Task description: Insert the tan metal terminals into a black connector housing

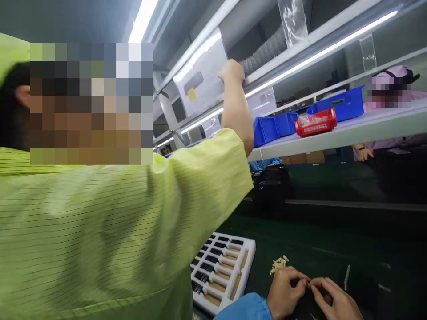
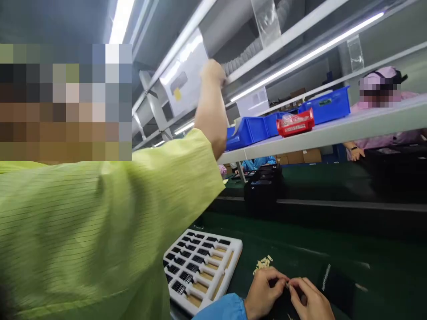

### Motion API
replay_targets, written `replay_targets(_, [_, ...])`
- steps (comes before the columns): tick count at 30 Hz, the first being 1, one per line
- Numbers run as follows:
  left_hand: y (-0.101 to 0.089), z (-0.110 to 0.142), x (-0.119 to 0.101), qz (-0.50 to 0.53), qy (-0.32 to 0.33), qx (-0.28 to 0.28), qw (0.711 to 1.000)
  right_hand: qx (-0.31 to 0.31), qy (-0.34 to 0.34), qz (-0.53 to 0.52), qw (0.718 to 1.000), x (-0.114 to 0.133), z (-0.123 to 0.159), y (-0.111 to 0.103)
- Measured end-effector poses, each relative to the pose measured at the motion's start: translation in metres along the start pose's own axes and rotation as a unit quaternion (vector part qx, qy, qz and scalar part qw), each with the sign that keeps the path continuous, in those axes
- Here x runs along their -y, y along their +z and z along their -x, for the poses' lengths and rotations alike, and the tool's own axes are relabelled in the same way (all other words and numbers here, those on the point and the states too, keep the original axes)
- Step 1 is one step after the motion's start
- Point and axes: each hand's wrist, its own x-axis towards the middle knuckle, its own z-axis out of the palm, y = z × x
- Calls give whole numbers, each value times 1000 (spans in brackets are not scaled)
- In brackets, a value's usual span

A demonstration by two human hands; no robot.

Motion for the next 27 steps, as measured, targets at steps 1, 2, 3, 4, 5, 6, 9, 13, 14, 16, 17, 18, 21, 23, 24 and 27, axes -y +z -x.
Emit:
replay_targets(1, [-2,1,-4,5,19,-6,1000,-13,-2,6,1000,8,1,-2])
replay_targets(2, [-4,3,-9,4,46,-20,999,-25,-3,13,1000,16,3,-4])
replay_targets(3, [-6,4,-12,-2,70,-30,997,-32,-3,15,999,24,3,-6])
replay_targets(4, [-7,4,-14,6,65,-26,998,-45,0,17,999,29,3,-8])
replay_targets(5, [-7,3,-15,17,51,-18,998,-60,6,19,998,32,2,-10])
replay_targets(6, [-6,1,-13,27,35,-13,999,-65,30,21,997,31,1,-10])
replay_targets(9, [-1,-2,-3,43,-8,-16,999,-59,101,27,993,20,0,-9])
replay_targets(13, [0,2,-2,37,39,-19,998,-38,133,15,990,15,4,-7])
replay_targets(14, [0,3,-3,34,58,-22,998,-35,133,11,990,16,5,-7])
replay_targets(16, [0,4,-6,34,77,-26,996,-34,130,1,991,19,6,-7])
replay_targets(17, [0,5,-6,36,79,-25,996,-36,128,-3,991,20,6,-7])
replay_targets(18, [0,5,-6,40,79,-23,996,-37,125,-6,991,21,6,-7])
replay_targets(21, [1,4,-4,55,78,-20,995,-29,116,-14,993,21,5,-8])
replay_targets(23, [1,3,-3,62,75,-17,995,-21,110,-17,994,21,6,-8])
replay_targets(24, [1,3,-2,66,72,-14,995,-18,108,-16,994,20,6,-8])
replay_targets(27, [2,3,0,90,52,-1,995,-17,103,-12,994,21,7,-9])
